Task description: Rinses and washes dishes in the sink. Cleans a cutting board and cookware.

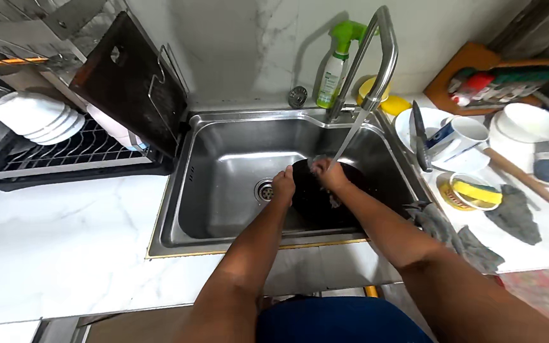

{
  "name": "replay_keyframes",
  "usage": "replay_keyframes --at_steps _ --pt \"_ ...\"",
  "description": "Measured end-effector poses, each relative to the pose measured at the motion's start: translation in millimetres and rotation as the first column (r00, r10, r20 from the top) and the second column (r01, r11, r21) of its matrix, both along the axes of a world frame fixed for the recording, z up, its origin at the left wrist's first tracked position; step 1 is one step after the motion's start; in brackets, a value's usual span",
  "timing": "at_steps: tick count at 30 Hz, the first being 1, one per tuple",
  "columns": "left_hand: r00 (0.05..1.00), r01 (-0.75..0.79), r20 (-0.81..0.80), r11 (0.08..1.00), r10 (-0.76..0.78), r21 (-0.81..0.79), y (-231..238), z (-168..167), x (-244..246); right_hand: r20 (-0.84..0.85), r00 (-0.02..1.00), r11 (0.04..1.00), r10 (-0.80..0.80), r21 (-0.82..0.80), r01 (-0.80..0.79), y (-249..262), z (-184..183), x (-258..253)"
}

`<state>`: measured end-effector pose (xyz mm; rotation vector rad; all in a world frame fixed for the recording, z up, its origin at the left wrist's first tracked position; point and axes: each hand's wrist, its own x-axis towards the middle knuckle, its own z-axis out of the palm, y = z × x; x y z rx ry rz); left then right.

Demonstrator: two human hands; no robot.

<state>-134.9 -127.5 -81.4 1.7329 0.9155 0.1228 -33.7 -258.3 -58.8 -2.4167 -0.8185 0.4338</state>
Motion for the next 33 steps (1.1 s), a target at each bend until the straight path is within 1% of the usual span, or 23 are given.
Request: replay_keyframes --at_steps 1,2,5,6,8,10,11,12,14,15,16,18,19,21,23,25,26,27,29,30,31,32,33 --pt "1.0 0.003 -0.018 1.0 -0.003 0.021 -3.1 2.7 0.3 -0.027 0.997 0.997 -0.071 -0.04 0.07 4.8 5.9 -3.8" --pt "0.999 0.012 -0.035 0.999 -0.011 0.042 -3.6 5.9 1.8 -0.023 0.997 0.995 -0.071 -0.072 0.069 10.9 15.6 -13.1" --pt "0.999 0.043 -0.019 0.996 -0.041 0.083 -0.6 8.0 3.4 0.075 0.989 0.991 0.125 0.032 -0.128 16.1 24.1 -40.0" --pt "0.999 0.049 -0.016 0.995 -0.048 0.086 -1.0 6.4 2.2 0.059 0.99 0.991 0.127 0.034 -0.129 12.3 18.9 -34.0" --pt "0.999 0.038 -0.008 0.994 -0.037 0.099 -3.8 5.1 1.5 0.011 1.0 0.999 -0.021 -0.041 0.022 1.4 10.6 -6.9" --pt "1.0 0.025 0.001 0.993 -0.026 0.113 -6.3 7.6 2.2 -0.018 0.98 0.972 -0.197 -0.133 0.193 -1.8 14.8 4.2" --pt "1.0 0.024 -0.001 0.994 -0.024 0.111 -6.1 8.2 2.6 -0.027 0.98 0.97 -0.198 -0.149 0.192 1.1 20.8 -4.6" --pt "1.0 0.013 0.0 0.995 -0.013 0.101 -4.7 7.8 3.3 -0.031 0.992 0.984 -0.123 -0.132 0.118 4.1 26.4 -20.3" --pt "0.999 -0.032 0.022 0.998 0.031 0.057 0.5 2.6 3.7 -0.011 0.992 0.99 0.126 -0.06 -0.127 2.9 26.6 -50.2" --pt "0.998 -0.056 0.036 0.998 0.055 0.04 3.7 -1.0 3.3 -0.03 0.977 0.977 0.21 -0.03 -0.211 -2.1 22.0 -57.0" --pt "0.997 -0.069 0.043 0.997 0.068 0.023 6.3 -2.3 2.6 -0.071 0.968 0.97 0.239 -0.032 -0.242 -9.5 17.5 -56.1" --pt "0.995 -0.083 0.057 0.997 0.082 0.011 4.6 0.2 1.7 -0.095 0.986 0.978 0.137 -0.148 -0.15 -30.8 5.3 -34.9" --pt "0.995 -0.082 0.066 0.997 0.081 0.014 3.2 2.8 1.7 -0.096 0.994 0.97 0.043 -0.234 -0.065 -42.1 -0.2 -18.0" --pt "0.991 -0.081 0.109 0.996 0.076 0.036 2.1 4.2 1.1 -0.101 0.985 0.945 -0.142 -0.308 0.105 -60.6 -15.6 18.4" --pt "0.981 -0.094 0.174 0.994 0.084 0.05 -0.6 6.4 2.5 -0.107 0.964 0.948 -0.245 -0.235 0.215 -71.9 -29.6 41.8" --pt "0.967 -0.097 0.244 0.993 0.076 0.074 -1.6 12.7 2.6 -0.207 0.929 0.951 -0.308 -0.061 0.302 -72.5 -36.3 51.4" --pt "0.96 -0.079 0.277 0.992 0.049 0.099 -2.2 17.1 0.4 -0.305 0.885 0.926 -0.353 0.02 0.376 -69.5 -36.0 50.8" --pt "0.948 -0.063 0.317 0.989 0.018 0.133 -2.5 21.9 -1.8 -0.411 0.816 0.87 -0.406 0.1 0.483 -65.2 -36.0 48.8" --pt "0.912 -0.074 0.411 0.979 -0.011 0.188 0.0 30.4 -7.7 -0.599 0.632 0.666 -0.492 0.208 0.716 -55.5 -33.0 43.2" --pt "0.886 -0.112 0.463 0.975 0.01 0.193 3.3 32.2 -11.0 -0.66 0.555 0.558 -0.506 0.24 0.794 -51.6 -26.7 40.2" --pt "0.86 -0.169 0.506 0.975 0.074 0.144 7.5 31.4 -12.4 -0.703 0.508 0.461 -0.497 0.282 0.841 -47.9 -17.1 37.1" --pt "0.838 -0.22 0.515 0.975 0.18 0.018 10.5 29.0 -13.2 -0.734 0.489 0.379 -0.472 0.331 0.864 -45.8 -7.3 33.5" --pt "0.82 -0.243 0.487 0.954 0.3 -0.178 11.9 25.5 -13.2 -0.758 0.488 0.309 -0.433 0.384 0.87 -47.1 2.3 29.3"
